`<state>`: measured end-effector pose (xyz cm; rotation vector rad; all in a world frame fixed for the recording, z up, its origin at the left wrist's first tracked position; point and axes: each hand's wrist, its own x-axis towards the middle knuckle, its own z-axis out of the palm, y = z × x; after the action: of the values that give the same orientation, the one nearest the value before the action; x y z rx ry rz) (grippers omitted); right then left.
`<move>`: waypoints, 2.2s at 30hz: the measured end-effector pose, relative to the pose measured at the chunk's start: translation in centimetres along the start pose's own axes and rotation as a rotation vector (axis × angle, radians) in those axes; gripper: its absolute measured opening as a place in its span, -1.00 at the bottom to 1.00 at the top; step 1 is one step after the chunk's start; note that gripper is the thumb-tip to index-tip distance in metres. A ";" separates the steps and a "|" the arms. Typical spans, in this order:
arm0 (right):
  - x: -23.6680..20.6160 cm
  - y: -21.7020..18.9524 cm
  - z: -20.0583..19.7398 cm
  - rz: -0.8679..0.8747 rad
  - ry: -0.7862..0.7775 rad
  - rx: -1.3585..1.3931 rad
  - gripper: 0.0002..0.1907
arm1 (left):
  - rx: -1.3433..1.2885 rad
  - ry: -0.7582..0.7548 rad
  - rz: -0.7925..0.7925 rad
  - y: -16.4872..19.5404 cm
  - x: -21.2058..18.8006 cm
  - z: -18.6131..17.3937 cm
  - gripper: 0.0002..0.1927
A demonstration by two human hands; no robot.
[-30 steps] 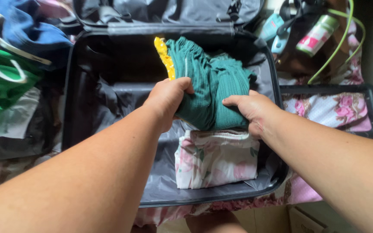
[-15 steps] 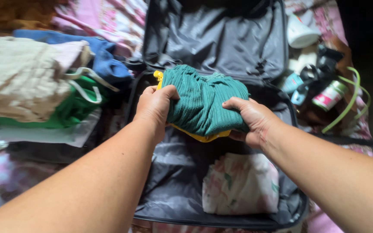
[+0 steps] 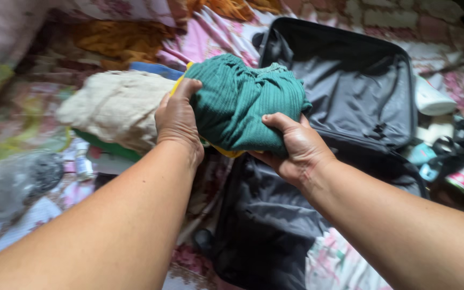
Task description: The person lifts folded clothing items out of an open suitcase on a bed and stacks them on the bed beside it. After emptying the main compartment, they fold the interior flap, close the lid, press the shell shut, and zip the suitcase closed.
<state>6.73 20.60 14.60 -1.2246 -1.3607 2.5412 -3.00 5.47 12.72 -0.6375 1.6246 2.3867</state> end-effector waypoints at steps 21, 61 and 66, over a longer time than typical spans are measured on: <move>2.3 4.2 14.0 0.029 -0.331 -0.234 -0.61 | 0.037 0.398 0.122 7.9 7.5 -9.3 -0.15; 3.0 4.4 0.0 0.175 -0.006 -0.487 -0.49 | 1.252 -0.341 0.759 -3.5 -0.6 -1.3 -0.58; 2.0 3.2 -4.6 0.186 0.063 -0.429 -0.62 | 1.106 -0.552 0.509 -7.7 -3.0 1.5 -0.61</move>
<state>9.40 22.54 9.61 -1.5436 -1.9302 2.3669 2.28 10.07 8.07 0.6199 2.5190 1.2392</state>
